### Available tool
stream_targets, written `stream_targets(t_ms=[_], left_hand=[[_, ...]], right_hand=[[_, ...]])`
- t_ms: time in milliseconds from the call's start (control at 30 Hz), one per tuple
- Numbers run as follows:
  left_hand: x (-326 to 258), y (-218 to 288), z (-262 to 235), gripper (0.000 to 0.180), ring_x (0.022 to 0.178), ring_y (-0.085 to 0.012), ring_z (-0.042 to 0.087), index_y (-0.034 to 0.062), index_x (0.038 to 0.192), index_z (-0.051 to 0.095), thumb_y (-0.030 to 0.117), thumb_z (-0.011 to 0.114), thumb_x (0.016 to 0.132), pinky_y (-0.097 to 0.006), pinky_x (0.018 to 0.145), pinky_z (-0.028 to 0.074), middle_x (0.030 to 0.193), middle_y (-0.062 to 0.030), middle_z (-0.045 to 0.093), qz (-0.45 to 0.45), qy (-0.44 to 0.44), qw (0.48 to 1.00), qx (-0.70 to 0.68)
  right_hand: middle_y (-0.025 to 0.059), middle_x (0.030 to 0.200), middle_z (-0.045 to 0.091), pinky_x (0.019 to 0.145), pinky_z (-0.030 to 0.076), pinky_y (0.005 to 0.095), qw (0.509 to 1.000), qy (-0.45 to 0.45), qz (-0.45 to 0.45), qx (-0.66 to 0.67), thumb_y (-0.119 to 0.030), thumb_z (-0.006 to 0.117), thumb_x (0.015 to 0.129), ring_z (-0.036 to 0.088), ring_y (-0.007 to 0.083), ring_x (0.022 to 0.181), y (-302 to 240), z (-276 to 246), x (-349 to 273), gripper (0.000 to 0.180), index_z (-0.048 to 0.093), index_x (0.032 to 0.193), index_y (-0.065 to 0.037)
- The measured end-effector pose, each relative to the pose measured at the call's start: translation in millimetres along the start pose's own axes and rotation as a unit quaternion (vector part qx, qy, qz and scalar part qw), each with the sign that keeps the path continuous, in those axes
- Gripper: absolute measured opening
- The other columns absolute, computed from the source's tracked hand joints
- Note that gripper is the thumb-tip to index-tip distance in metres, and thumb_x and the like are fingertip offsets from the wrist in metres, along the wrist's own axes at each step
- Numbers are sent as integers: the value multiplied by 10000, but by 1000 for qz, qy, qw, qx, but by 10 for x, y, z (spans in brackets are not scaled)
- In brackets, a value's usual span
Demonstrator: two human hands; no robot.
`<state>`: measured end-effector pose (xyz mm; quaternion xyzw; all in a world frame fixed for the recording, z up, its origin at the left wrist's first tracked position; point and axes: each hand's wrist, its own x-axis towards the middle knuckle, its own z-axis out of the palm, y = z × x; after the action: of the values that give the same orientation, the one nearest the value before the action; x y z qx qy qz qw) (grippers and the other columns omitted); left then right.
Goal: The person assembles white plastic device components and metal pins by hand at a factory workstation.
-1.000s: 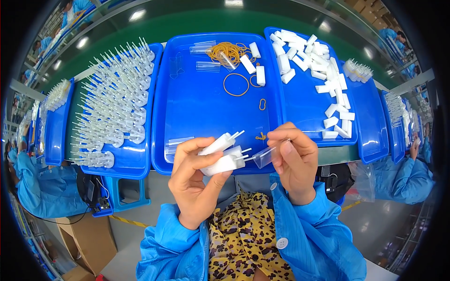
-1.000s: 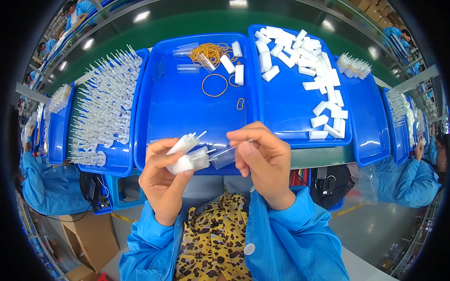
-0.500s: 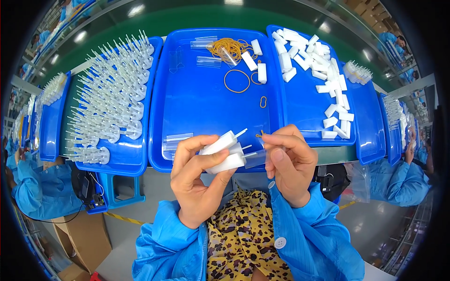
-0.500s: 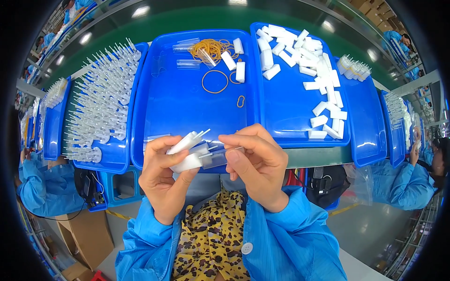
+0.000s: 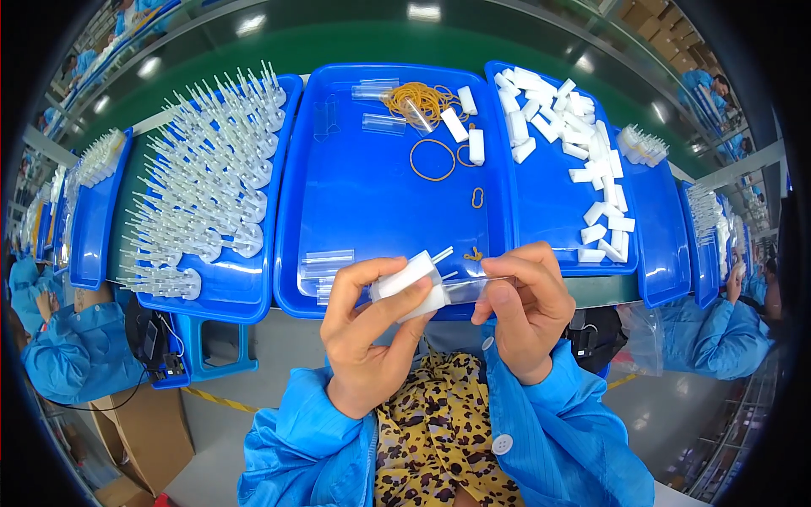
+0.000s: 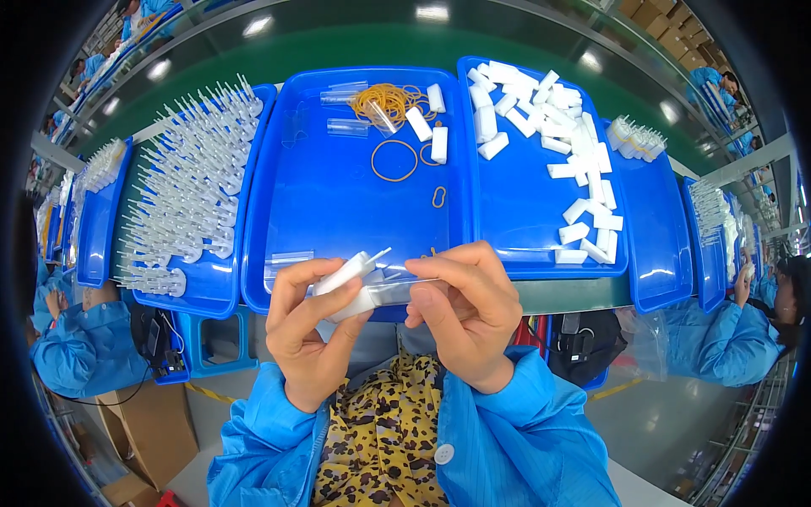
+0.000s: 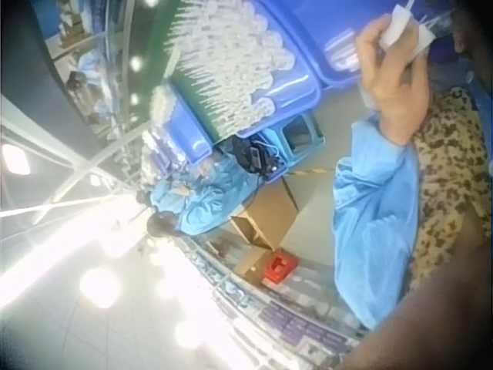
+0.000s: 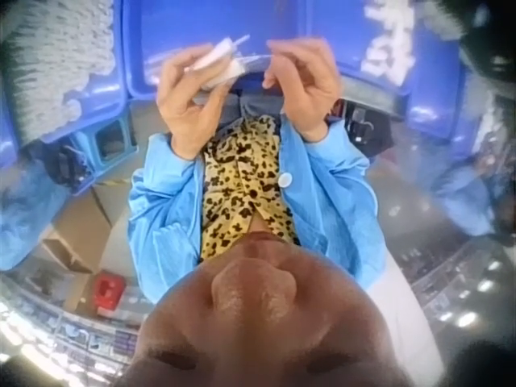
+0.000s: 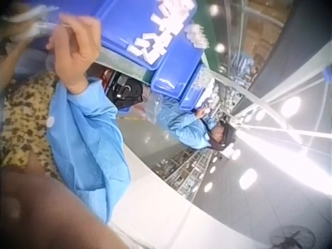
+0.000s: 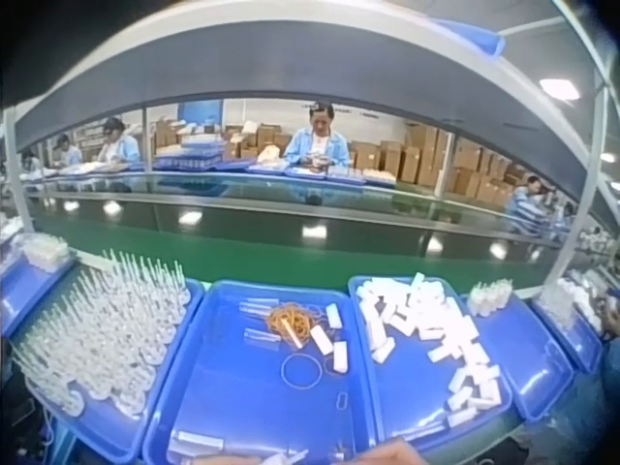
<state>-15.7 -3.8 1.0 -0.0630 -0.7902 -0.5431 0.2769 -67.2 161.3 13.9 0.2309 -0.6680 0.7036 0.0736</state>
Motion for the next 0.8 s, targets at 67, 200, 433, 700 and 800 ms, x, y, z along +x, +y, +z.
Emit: stream_targets(t_ms=[67,200,433,700,800], left_hand=[[7,16,1,331,950,-254,629,57,1039,716,-56,740,730,-313,713,548,1129,-152,552,6,1,1000,3],[12,12,-8,319,960,-259,634,65,1023,717,-83,714,740,-311,697,562,1130,-155,556,37,4,999,27],[-5,69,51,334,1027,-335,618,-2,1064,602,-121,661,757,-358,764,561,1178,-185,548,-13,-22,999,39],[-60,-29,96,327,1176,-438,536,-19,1068,528,-113,642,776,-459,946,483,1208,-239,575,18,-24,999,29],[-53,-29,98,322,1177,-444,534,-19,1066,529,-106,650,780,-465,952,483,1225,-244,571,18,-34,999,31]], right_hand=[[97,947,530,533,513,204,1000,-7,6,-3,-2,611,883,615,108,646,-8,-5,11,184,655,1055,46],[88,934,530,534,513,206,998,-32,55,17,-4,611,886,609,105,656,-11,-19,78,185,655,1060,45],[106,955,576,542,515,207,993,13,102,54,9,605,889,598,103,685,72,53,87,245,574,1128,56],[181,1025,616,554,525,207,1000,13,-24,-11,20,603,891,615,115,697,155,65,120,243,488,1105,31],[186,1038,611,567,526,206,1000,4,-2,-15,36,607,884,613,117,719,171,53,140,259,491,1115,24]])
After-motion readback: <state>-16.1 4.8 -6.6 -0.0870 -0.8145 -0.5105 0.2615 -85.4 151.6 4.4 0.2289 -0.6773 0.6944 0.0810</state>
